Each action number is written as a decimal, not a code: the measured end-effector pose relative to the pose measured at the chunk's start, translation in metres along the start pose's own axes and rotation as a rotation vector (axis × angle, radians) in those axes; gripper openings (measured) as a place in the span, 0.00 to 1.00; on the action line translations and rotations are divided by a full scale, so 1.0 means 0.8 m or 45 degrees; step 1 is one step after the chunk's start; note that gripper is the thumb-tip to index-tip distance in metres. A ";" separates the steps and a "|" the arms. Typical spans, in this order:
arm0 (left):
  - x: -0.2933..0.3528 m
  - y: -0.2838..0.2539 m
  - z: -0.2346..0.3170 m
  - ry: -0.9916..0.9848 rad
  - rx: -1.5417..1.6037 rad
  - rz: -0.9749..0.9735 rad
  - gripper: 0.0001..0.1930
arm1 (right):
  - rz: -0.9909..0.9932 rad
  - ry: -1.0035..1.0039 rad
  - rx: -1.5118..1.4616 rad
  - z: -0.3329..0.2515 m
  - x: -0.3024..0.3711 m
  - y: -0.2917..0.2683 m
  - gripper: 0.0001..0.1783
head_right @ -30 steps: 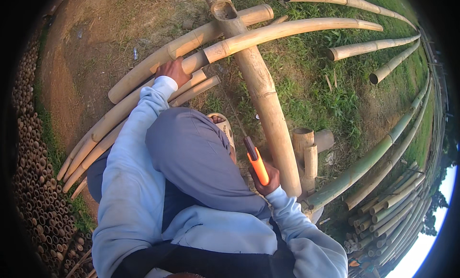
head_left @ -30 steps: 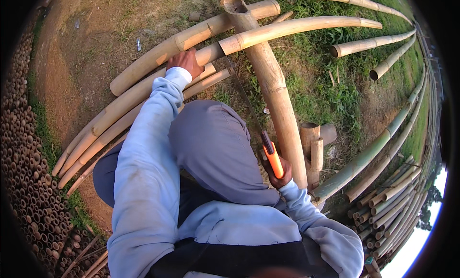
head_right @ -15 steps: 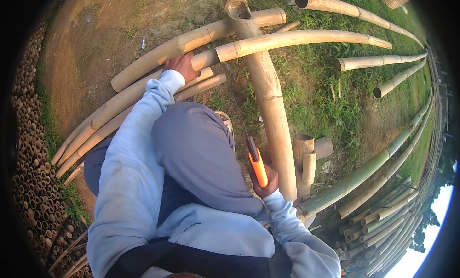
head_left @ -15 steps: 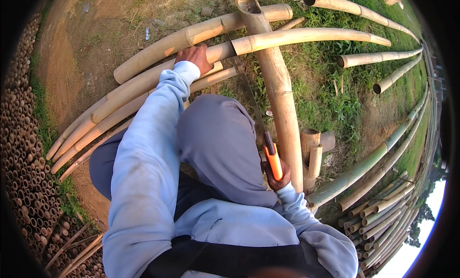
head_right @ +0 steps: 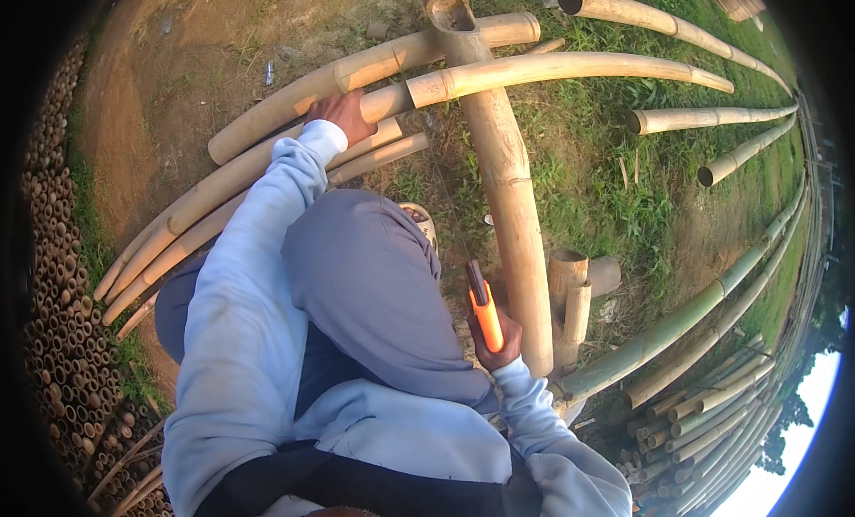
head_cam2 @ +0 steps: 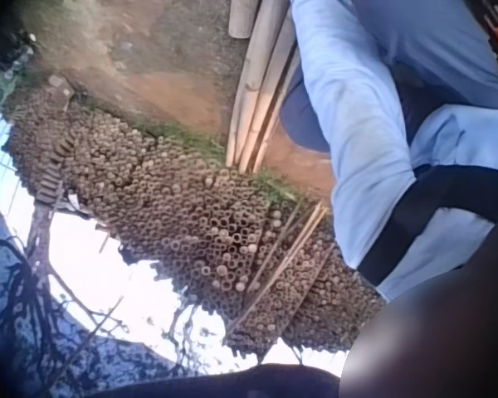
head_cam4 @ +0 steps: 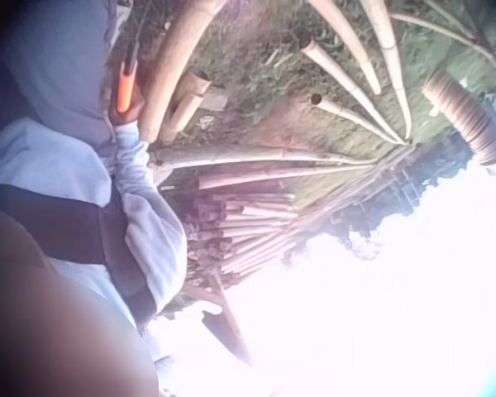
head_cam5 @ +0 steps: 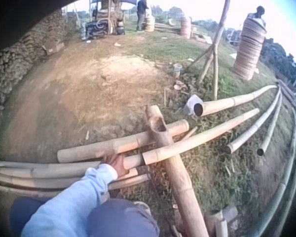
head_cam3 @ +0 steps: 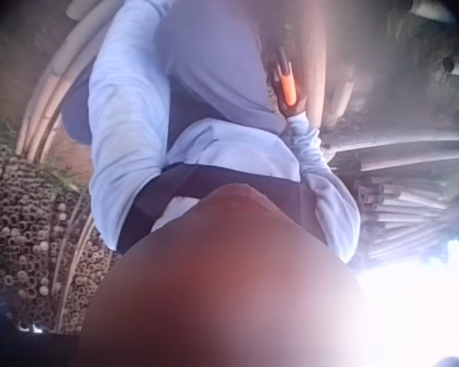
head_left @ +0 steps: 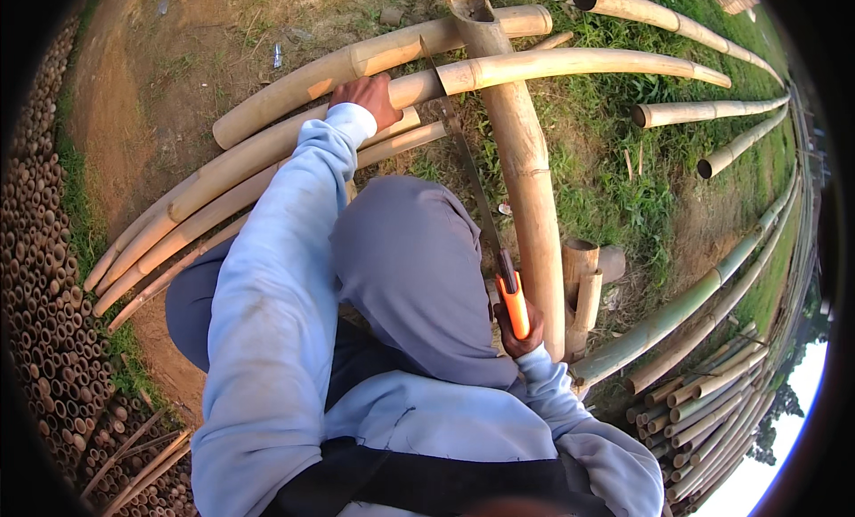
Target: The person sits on the ground and uses a hand saw to cut bamboo poles into shorter sections. They repeatedly position the bamboo on a makeshift stand, saw through it, and then move the cut pieces aside.
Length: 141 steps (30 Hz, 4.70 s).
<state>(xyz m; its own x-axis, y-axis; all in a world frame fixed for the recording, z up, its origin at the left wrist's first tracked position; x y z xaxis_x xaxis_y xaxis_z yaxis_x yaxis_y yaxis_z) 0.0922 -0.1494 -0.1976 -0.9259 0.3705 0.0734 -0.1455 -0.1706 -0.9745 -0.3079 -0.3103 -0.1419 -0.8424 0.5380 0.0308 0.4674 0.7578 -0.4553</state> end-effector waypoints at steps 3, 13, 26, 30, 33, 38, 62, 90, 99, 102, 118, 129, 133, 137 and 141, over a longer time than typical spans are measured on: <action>0.002 0.000 0.006 0.000 -0.012 -0.002 0.31 | 0.056 0.221 -0.028 0.004 -0.033 0.008 0.16; 0.006 -0.006 0.006 0.031 0.025 -0.030 0.26 | 0.025 0.081 -0.064 0.017 -0.021 0.015 0.10; 0.010 -0.015 0.012 0.030 -0.010 -0.030 0.26 | -0.022 -0.009 -0.091 0.014 -0.094 0.063 0.10; 0.014 0.000 0.009 -0.012 -0.020 -0.076 0.27 | 0.030 -0.186 0.000 0.022 0.031 -0.006 0.22; 0.015 0.000 0.012 0.001 -0.024 -0.005 0.26 | -0.052 0.144 -0.066 0.034 -0.003 0.019 0.20; 0.012 -0.011 0.008 0.016 -0.029 0.018 0.29 | 0.030 -0.184 -0.274 -0.026 -0.160 0.099 0.12; 0.006 0.005 0.004 0.006 -0.003 0.011 0.28 | 0.070 0.005 -0.057 0.028 0.005 -0.006 0.12; 0.010 -0.004 0.000 -0.031 0.008 -0.086 0.36 | -0.080 0.209 -0.100 0.072 0.009 0.023 0.18; 0.012 -0.006 0.022 0.041 0.034 -0.045 0.28 | 0.052 0.024 -0.210 0.000 -0.161 0.094 0.11; 0.009 -0.014 0.014 0.016 0.013 -0.027 0.35 | 0.046 -0.003 -0.199 0.014 -0.161 0.099 0.12; -0.004 -0.012 0.005 -0.007 0.016 -0.012 0.31 | 0.015 -0.016 -0.235 0.005 -0.161 0.098 0.11; -0.011 -0.002 0.009 0.018 -0.042 -0.020 0.32 | 0.015 0.093 -0.022 0.025 -0.034 0.019 0.09; -0.007 -0.014 0.012 0.035 -0.008 0.025 0.31 | 0.075 -0.101 -0.225 -0.016 -0.164 0.090 0.10; -0.004 -0.012 0.008 0.011 -0.016 -0.010 0.33 | 0.033 -0.033 -0.111 0.010 -0.113 0.063 0.11; -0.007 -0.008 0.008 0.021 -0.016 -0.039 0.35 | -0.019 0.206 0.127 0.044 0.026 -0.017 0.11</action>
<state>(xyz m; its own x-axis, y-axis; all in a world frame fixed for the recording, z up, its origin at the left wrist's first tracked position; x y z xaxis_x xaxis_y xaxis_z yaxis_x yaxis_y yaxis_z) 0.0959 -0.1564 -0.1905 -0.9153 0.3902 0.0997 -0.1691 -0.1478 -0.9744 -0.3414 -0.3222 -0.1662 -0.7912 0.5854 0.1772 0.4195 0.7302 -0.5393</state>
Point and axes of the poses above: each hand's wrist, its own x-axis away from the middle knuckle, its own y-axis out of the palm, z = x × y, the point moved 9 cm from there along -x, towards the middle knuckle, and after that the axes turned 15 degrees about z, right-handed, at the moved point
